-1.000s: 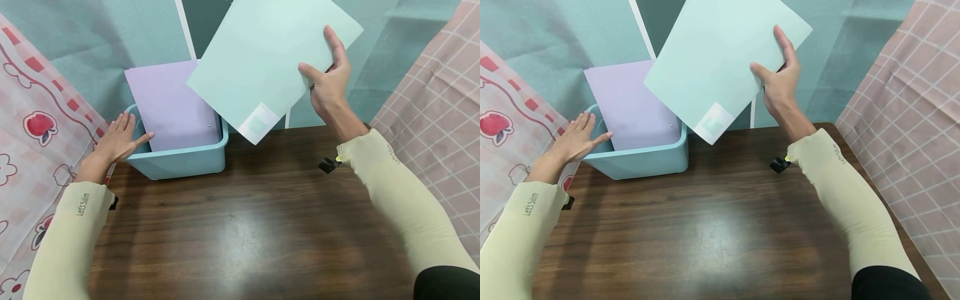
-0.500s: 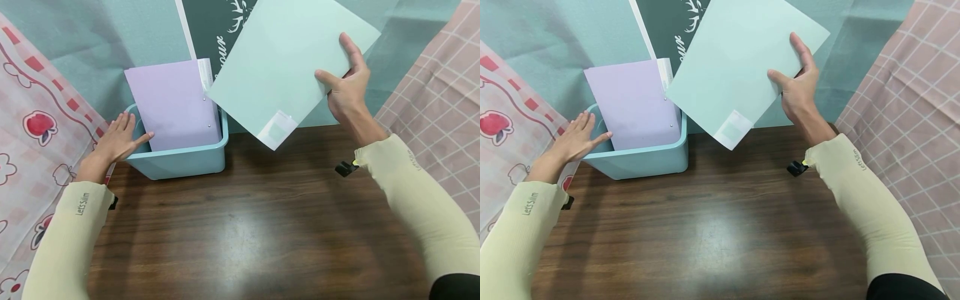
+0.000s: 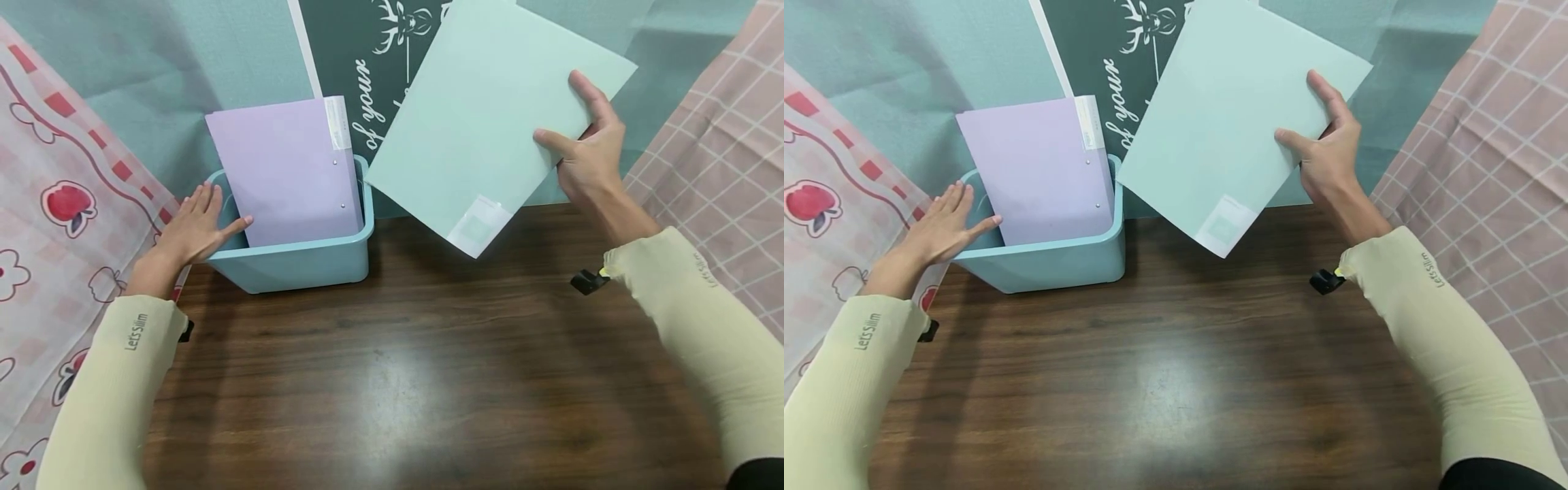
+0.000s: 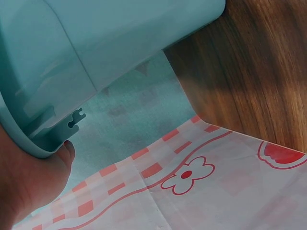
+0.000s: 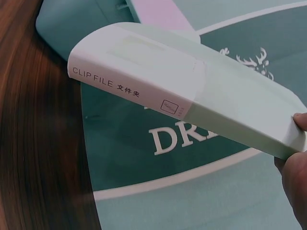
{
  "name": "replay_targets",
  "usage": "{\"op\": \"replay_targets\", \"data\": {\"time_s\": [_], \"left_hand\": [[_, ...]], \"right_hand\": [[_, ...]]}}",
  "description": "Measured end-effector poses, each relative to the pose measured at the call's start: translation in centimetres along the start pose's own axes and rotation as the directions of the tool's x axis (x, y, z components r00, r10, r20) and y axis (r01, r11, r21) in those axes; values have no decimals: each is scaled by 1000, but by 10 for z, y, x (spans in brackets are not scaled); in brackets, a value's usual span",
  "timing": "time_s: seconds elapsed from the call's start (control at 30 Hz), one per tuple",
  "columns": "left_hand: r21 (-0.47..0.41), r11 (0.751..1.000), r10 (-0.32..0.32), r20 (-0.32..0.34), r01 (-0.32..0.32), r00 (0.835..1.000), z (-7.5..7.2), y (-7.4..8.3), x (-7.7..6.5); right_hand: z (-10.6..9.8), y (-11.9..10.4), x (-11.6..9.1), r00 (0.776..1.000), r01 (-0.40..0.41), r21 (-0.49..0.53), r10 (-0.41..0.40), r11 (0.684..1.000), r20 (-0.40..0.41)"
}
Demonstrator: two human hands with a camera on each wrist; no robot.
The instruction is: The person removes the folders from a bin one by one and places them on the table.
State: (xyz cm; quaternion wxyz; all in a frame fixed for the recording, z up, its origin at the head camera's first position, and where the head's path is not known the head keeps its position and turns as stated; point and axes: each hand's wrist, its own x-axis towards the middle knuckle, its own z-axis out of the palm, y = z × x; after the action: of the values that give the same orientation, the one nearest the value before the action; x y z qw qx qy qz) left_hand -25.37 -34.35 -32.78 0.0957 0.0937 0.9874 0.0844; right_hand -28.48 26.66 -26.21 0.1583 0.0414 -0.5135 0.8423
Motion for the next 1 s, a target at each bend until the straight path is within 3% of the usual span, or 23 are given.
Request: {"op": "replay_targets", "data": {"time_s": [0.5, 1.0], "left_hand": [[-7, 1000, -4, -5, 4, 1000, 1, -1, 0], [-10, 1000, -4, -5, 4, 1000, -2, 0, -1]], "right_hand": [[-33, -7, 2, 1000, -6, -47, 5, 999, -14], [-64, -11, -1, 995, -44, -262, 65, 964, 71]]}}
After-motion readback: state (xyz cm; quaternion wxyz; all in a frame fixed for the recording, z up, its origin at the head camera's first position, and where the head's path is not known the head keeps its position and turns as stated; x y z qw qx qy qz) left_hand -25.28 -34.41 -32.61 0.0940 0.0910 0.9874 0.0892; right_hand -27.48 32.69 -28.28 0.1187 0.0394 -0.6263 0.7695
